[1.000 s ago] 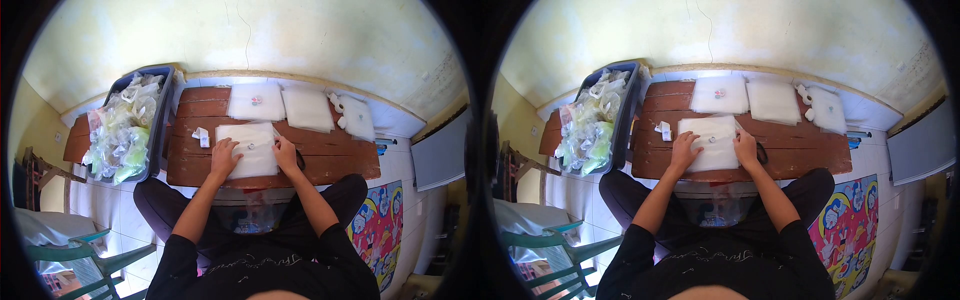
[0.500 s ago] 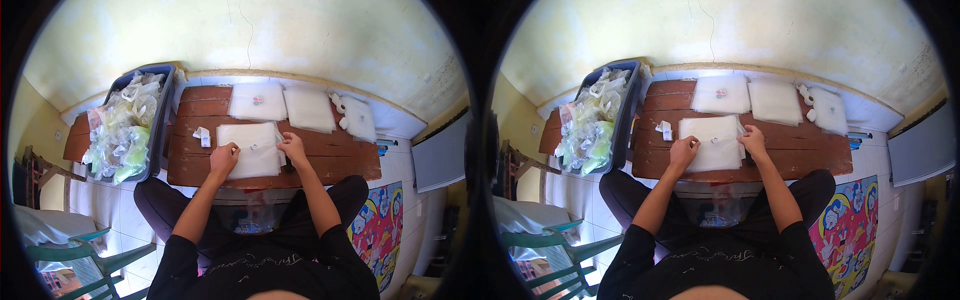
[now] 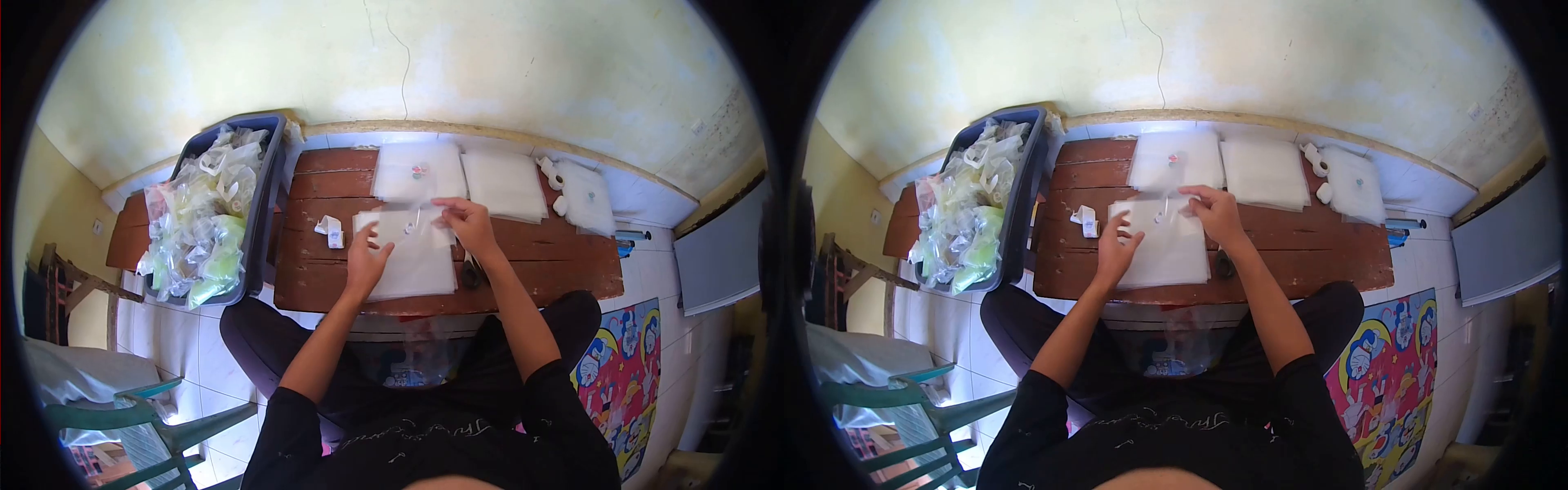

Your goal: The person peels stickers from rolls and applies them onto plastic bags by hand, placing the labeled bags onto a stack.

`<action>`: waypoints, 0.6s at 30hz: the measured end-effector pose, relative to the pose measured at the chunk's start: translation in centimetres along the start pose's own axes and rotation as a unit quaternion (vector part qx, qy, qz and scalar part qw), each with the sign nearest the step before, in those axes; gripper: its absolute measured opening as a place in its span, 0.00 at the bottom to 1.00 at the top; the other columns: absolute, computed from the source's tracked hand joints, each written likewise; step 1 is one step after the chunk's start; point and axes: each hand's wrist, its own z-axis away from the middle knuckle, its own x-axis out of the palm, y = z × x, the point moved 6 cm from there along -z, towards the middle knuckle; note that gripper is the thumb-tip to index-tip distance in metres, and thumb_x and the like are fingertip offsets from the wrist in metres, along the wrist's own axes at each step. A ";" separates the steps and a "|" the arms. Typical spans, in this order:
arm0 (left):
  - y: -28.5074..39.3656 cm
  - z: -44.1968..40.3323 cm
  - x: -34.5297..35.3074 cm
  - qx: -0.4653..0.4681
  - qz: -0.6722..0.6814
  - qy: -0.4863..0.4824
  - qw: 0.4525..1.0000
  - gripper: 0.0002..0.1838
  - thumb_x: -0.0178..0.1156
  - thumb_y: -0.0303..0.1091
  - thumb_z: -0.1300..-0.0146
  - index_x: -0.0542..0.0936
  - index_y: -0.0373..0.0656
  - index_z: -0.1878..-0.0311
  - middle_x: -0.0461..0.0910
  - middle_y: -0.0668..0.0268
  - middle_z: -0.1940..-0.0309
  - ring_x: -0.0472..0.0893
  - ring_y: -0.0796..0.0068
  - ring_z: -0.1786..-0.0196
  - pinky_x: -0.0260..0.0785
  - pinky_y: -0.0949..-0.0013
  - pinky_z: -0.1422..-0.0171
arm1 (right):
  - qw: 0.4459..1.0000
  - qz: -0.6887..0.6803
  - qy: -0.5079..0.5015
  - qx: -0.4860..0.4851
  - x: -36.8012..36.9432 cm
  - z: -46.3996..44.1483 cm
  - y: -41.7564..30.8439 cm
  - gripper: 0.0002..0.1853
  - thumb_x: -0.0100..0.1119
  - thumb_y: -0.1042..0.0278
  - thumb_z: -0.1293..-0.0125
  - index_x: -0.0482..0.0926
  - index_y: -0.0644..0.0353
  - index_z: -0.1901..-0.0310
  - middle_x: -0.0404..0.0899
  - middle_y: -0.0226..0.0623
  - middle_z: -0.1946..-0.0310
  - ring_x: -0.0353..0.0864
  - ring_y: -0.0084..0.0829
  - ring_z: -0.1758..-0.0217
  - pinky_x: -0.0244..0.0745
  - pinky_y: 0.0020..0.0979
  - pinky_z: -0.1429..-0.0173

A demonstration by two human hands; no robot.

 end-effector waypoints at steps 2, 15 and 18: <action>0.0 -0.7 -0.1 -0.014 0.069 0.039 0.997 0.28 0.64 0.40 0.36 0.71 0.41 0.36 0.78 0.56 0.46 0.81 0.66 0.54 0.75 0.65 0.52 | 0.998 -0.045 0.011 -0.038 -0.4 0.0 -3.1 0.12 0.51 0.84 0.33 0.80 0.71 0.51 0.84 0.43 0.56 0.87 0.30 0.60 0.83 0.28 0.52; 0.5 -6.2 2.9 -0.208 0.424 -0.104 0.875 0.32 0.59 0.23 0.41 0.63 0.40 0.32 0.82 0.59 0.60 0.82 0.71 0.62 0.73 0.71 0.59 | 0.984 -0.090 0.153 -0.016 -7.7 -4.2 1.3 0.13 0.50 0.86 0.34 0.78 0.73 0.49 0.82 0.44 0.53 0.86 0.32 0.59 0.85 0.30 0.51; -0.9 -7.8 3.7 -0.229 0.358 -0.088 0.901 0.33 0.61 0.24 0.41 0.63 0.39 0.32 0.82 0.59 0.60 0.82 0.71 0.62 0.73 0.71 0.60 | 0.985 -0.042 0.160 0.057 -8.6 -5.0 6.5 0.17 0.49 0.87 0.37 0.77 0.73 0.47 0.80 0.44 0.47 0.85 0.30 0.55 0.84 0.28 0.52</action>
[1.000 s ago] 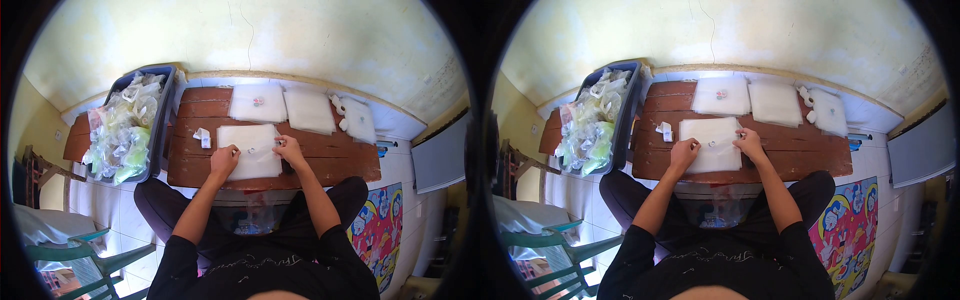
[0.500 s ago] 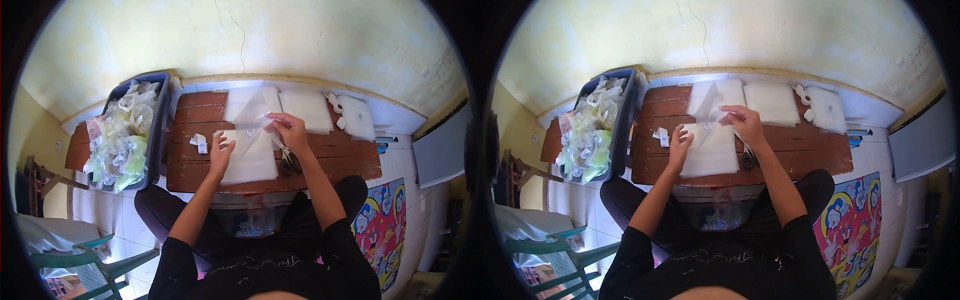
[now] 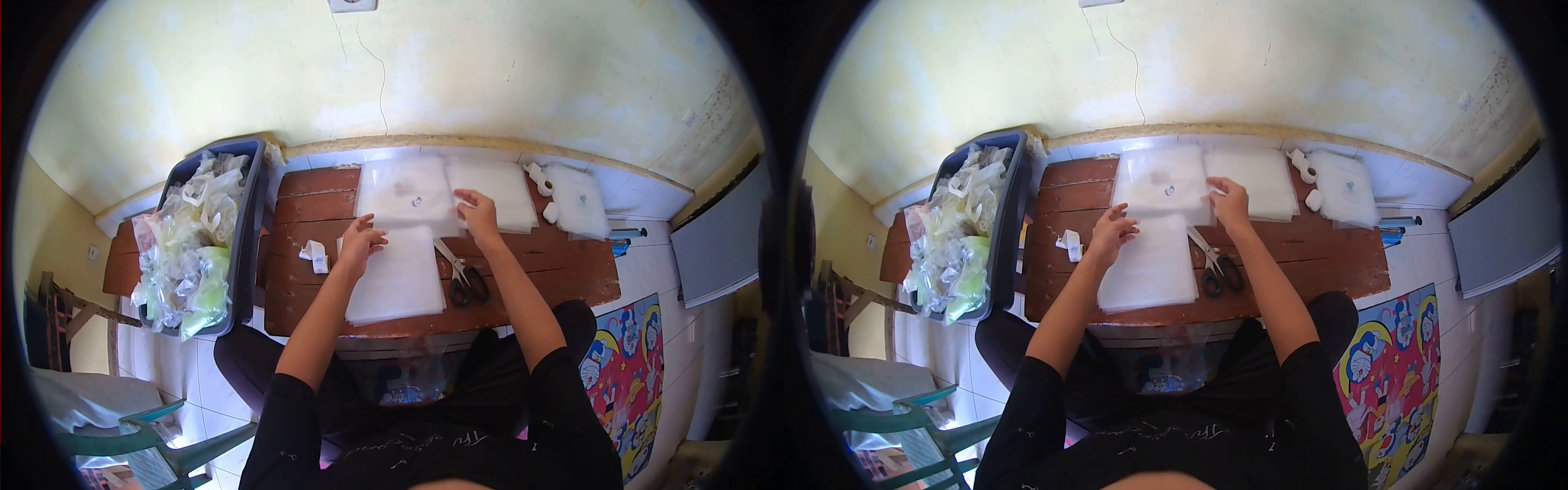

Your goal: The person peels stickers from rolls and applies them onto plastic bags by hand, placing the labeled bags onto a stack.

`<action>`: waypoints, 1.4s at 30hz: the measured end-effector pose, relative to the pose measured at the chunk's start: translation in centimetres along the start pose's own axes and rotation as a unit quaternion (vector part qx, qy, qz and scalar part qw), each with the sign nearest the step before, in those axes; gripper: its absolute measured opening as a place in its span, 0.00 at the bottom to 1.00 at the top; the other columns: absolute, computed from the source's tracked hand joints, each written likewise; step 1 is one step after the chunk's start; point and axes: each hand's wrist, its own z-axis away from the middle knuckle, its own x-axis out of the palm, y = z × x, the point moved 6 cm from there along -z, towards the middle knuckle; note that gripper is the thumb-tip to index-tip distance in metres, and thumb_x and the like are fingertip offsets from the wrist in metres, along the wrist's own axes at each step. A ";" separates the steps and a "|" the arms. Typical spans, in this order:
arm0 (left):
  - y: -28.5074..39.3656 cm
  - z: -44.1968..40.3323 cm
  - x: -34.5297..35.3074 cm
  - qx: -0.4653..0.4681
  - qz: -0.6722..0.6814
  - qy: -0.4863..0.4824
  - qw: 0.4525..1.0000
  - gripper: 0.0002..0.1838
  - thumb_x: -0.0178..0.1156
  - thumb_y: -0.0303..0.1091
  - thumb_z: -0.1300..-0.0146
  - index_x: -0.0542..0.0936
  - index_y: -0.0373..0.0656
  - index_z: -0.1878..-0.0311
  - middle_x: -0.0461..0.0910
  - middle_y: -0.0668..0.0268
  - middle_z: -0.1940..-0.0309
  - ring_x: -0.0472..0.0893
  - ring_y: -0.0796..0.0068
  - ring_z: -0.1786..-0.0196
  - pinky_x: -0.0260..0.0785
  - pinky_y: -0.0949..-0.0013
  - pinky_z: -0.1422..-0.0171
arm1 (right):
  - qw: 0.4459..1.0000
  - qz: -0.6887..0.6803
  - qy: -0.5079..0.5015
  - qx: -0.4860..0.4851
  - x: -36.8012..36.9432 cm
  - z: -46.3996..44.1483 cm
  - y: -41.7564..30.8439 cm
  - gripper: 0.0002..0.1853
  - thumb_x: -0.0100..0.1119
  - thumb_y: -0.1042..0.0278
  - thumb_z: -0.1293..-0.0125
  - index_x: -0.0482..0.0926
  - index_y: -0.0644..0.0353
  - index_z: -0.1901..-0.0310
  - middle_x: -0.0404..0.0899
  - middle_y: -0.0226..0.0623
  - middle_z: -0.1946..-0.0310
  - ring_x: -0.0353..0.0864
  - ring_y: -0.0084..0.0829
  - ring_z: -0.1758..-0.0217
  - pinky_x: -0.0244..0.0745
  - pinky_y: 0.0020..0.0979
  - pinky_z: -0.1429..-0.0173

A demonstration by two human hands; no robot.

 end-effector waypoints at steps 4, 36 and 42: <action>-1.5 -2.5 -0.3 0.000 -0.019 0.014 1.000 0.31 0.61 0.22 0.43 0.66 0.37 0.34 0.82 0.60 0.62 0.82 0.73 0.65 0.73 0.72 0.61 | 0.992 0.110 -0.006 0.055 0.4 -1.3 4.3 0.20 0.52 0.86 0.40 0.76 0.71 0.45 0.78 0.47 0.44 0.83 0.31 0.51 0.83 0.26 0.54; 2.0 4.4 -2.5 0.202 -0.409 0.098 0.884 0.10 0.66 0.29 0.44 0.85 0.37 0.59 0.86 0.61 0.69 0.84 0.74 0.66 0.75 0.70 0.59 | 0.909 0.330 -0.057 -0.247 8.5 8.2 -1.0 0.10 0.60 0.76 0.44 0.79 0.63 0.59 0.77 0.50 0.50 0.75 0.50 0.45 0.70 0.42 0.39; 4.9 9.2 -4.8 0.186 -0.409 0.121 0.885 0.10 0.66 0.31 0.42 0.85 0.37 0.59 0.86 0.61 0.70 0.84 0.75 0.66 0.75 0.71 0.59 | 0.924 0.266 -0.135 -0.240 13.6 11.0 -1.5 0.08 0.59 0.75 0.43 0.79 0.63 0.61 0.80 0.48 0.60 0.78 0.49 0.51 0.72 0.43 0.44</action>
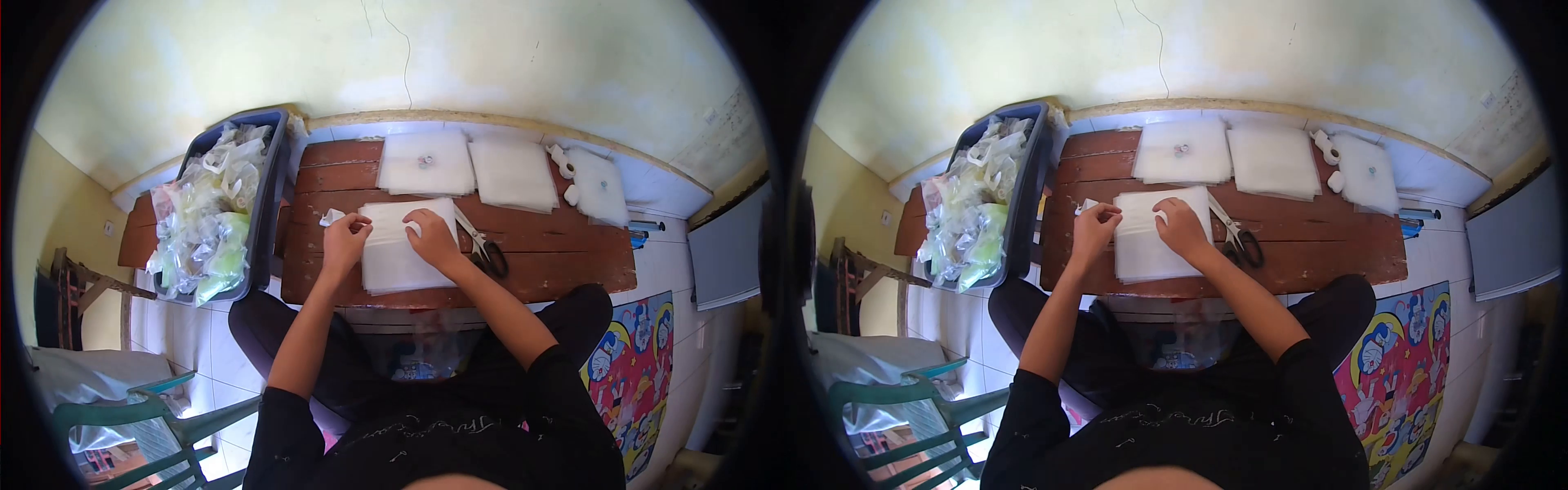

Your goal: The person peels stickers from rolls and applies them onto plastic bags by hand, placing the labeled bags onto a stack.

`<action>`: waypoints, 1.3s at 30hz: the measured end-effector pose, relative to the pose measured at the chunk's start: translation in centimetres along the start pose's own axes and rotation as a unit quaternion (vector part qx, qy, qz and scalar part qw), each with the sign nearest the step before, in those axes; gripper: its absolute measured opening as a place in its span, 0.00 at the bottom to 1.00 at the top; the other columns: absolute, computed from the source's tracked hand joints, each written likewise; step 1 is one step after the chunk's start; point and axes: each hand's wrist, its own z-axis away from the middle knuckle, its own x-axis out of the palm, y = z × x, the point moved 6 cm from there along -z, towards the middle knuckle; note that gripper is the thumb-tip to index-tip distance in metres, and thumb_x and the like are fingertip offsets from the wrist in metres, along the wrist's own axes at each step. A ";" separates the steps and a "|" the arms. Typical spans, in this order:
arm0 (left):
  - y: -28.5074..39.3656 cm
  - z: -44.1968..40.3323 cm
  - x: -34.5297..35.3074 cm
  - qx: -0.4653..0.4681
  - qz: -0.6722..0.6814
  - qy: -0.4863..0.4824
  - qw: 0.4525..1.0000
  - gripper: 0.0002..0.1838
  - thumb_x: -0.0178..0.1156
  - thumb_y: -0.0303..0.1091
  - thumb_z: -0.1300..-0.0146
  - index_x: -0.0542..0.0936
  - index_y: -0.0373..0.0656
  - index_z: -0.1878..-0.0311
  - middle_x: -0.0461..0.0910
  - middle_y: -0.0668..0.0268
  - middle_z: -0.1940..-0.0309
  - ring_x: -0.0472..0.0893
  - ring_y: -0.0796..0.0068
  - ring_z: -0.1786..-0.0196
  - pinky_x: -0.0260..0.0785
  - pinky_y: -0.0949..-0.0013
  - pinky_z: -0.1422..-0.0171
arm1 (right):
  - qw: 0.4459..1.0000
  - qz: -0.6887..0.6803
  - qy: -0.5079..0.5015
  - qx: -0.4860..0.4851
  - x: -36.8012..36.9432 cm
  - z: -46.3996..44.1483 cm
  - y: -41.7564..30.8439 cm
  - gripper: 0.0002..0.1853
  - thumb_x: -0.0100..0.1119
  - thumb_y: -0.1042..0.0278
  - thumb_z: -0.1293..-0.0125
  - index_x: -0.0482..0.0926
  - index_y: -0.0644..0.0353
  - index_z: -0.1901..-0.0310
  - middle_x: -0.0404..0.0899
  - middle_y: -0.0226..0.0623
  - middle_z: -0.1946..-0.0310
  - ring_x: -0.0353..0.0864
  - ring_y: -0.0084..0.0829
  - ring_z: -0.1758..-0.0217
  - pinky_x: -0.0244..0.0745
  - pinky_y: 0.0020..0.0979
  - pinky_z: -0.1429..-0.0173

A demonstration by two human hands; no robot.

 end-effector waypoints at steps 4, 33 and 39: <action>-1.4 1.0 -3.9 -0.020 -0.025 0.051 0.998 0.10 0.66 0.31 0.43 0.85 0.38 0.60 0.86 0.60 0.70 0.85 0.73 0.66 0.74 0.70 0.59 | 0.999 -0.031 -0.029 -0.016 2.6 -0.3 -2.2 0.08 0.59 0.73 0.42 0.80 0.64 0.61 0.81 0.49 0.62 0.80 0.50 0.56 0.75 0.43 0.48; -0.3 1.9 2.4 0.127 0.248 0.047 0.959 0.11 0.70 0.24 0.46 0.83 0.36 0.59 0.83 0.64 0.70 0.79 0.79 0.67 0.73 0.72 0.59 | 0.915 -0.378 -0.028 0.139 1.1 -0.3 -4.0 0.14 0.61 0.80 0.38 0.79 0.68 0.50 0.82 0.42 0.56 0.85 0.29 0.55 0.83 0.28 0.53; 2.2 4.0 4.7 0.155 0.246 -0.023 0.956 0.10 0.69 0.21 0.44 0.83 0.35 0.58 0.82 0.67 0.64 0.80 0.78 0.58 0.75 0.73 0.50 | 0.983 -0.169 0.013 0.065 -3.1 2.8 -4.1 0.13 0.64 0.77 0.37 0.78 0.67 0.51 0.82 0.36 0.60 0.84 0.24 0.57 0.80 0.24 0.57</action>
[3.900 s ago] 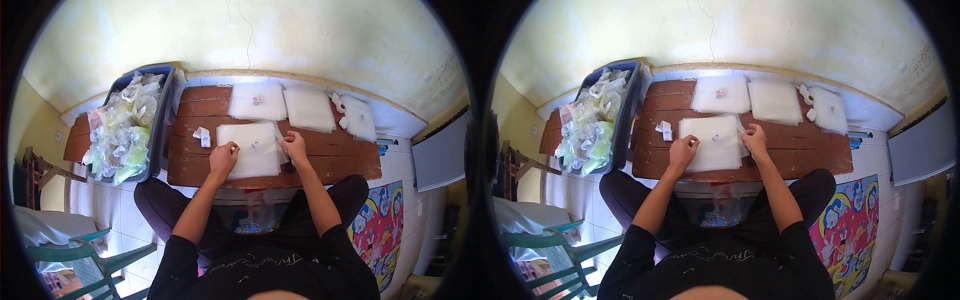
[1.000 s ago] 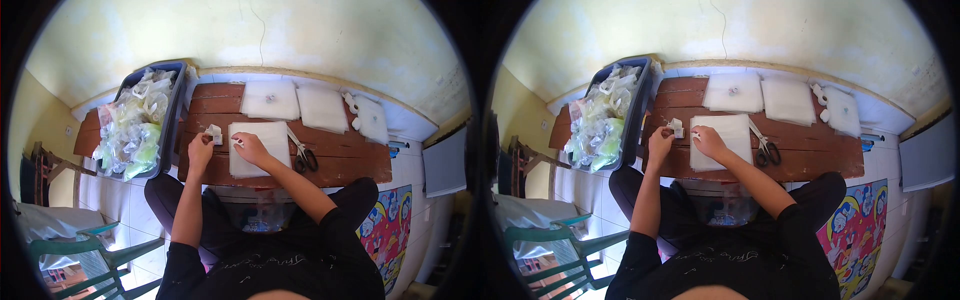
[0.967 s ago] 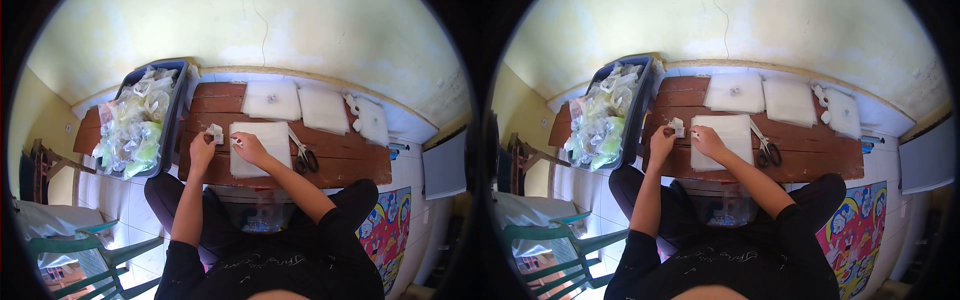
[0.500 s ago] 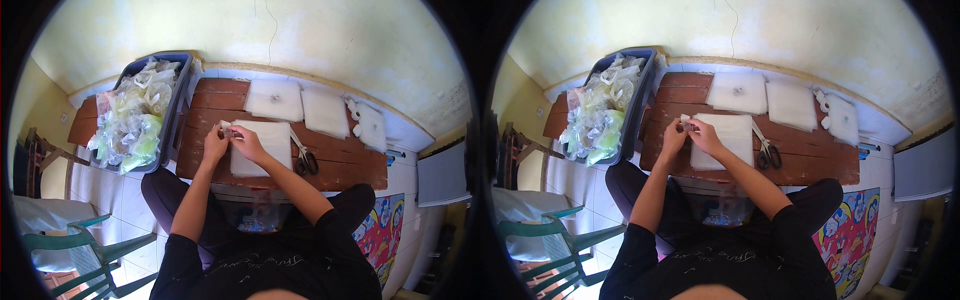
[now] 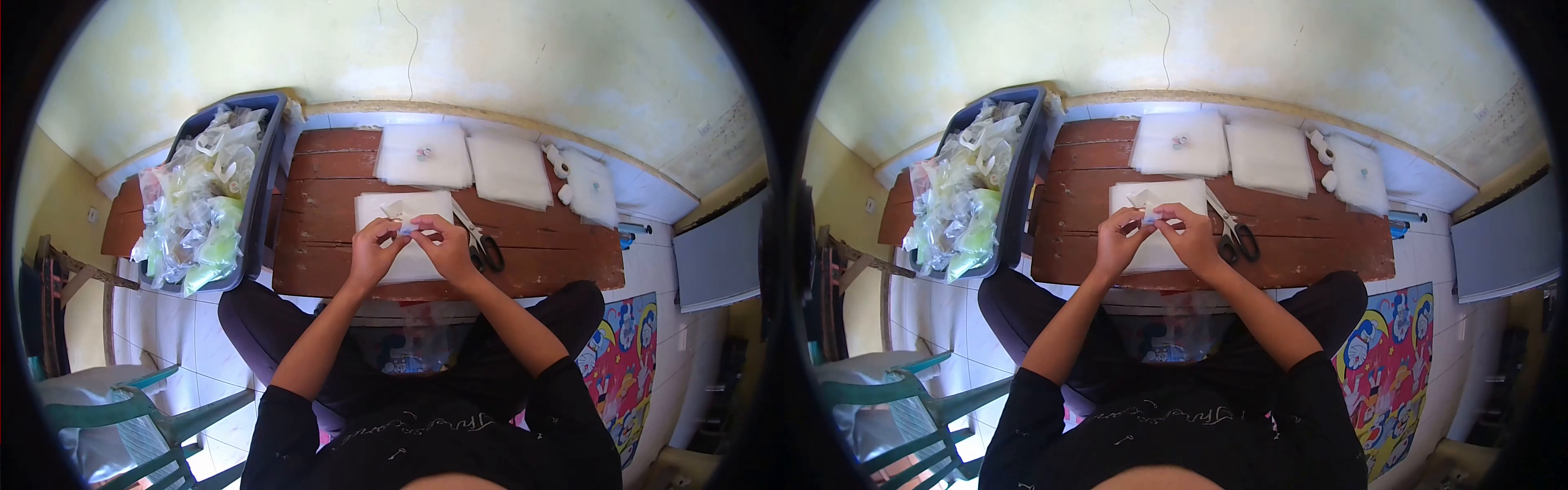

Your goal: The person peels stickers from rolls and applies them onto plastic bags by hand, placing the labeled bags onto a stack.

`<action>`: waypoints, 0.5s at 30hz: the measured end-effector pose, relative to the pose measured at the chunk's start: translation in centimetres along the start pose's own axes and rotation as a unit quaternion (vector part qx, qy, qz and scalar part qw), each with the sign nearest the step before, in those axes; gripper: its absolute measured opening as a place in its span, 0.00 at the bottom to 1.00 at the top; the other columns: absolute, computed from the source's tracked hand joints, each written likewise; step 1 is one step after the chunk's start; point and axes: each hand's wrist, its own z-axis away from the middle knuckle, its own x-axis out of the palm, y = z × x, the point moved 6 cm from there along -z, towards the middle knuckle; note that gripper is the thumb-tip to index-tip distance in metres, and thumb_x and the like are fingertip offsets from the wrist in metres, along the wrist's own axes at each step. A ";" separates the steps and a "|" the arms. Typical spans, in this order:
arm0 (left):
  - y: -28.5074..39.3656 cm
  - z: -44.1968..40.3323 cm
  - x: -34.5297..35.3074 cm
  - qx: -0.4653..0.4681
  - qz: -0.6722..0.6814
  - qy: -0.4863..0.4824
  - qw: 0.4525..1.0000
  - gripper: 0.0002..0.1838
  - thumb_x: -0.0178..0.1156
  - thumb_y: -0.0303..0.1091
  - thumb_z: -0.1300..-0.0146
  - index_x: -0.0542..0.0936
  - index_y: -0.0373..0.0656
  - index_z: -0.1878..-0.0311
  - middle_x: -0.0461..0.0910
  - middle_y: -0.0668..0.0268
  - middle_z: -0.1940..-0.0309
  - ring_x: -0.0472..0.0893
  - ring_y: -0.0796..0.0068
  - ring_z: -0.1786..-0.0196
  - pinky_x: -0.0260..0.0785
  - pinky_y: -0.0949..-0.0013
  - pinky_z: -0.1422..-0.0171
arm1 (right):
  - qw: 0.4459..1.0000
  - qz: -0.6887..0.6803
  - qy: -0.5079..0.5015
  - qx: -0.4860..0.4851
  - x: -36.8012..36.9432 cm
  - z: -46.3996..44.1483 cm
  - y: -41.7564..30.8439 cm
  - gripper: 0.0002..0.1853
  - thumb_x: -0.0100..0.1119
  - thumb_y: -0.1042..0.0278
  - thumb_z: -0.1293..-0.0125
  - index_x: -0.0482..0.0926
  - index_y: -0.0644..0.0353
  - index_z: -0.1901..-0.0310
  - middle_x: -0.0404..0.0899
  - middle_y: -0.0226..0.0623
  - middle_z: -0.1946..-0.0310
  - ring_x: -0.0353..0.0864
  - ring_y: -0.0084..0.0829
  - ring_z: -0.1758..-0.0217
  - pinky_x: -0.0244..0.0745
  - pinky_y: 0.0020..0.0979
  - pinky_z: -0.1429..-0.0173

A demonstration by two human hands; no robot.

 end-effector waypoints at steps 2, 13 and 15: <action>0.4 0.4 0.9 0.007 0.006 -0.010 1.000 0.10 0.70 0.22 0.44 0.83 0.35 0.59 0.81 0.66 0.65 0.80 0.78 0.59 0.75 0.73 0.53 | 0.999 -0.033 -0.012 0.042 -0.8 0.9 0.7 0.14 0.65 0.77 0.37 0.78 0.66 0.50 0.82 0.34 0.59 0.82 0.21 0.56 0.78 0.23 0.56; 3.6 1.0 1.9 0.114 -0.111 -0.019 0.987 0.11 0.73 0.24 0.50 0.82 0.34 0.63 0.79 0.63 0.69 0.79 0.73 0.66 0.71 0.71 0.63 | 0.969 -0.214 0.007 0.120 -1.3 2.1 2.3 0.15 0.63 0.81 0.38 0.76 0.66 0.50 0.80 0.35 0.58 0.79 0.22 0.55 0.74 0.25 0.49; 2.8 1.0 2.0 0.104 -0.102 -0.027 0.989 0.11 0.73 0.23 0.49 0.82 0.34 0.63 0.79 0.63 0.67 0.80 0.75 0.64 0.72 0.72 0.61 | 0.970 -0.217 0.011 0.113 -1.4 2.1 2.2 0.15 0.64 0.80 0.38 0.76 0.66 0.50 0.80 0.35 0.58 0.79 0.22 0.56 0.74 0.25 0.49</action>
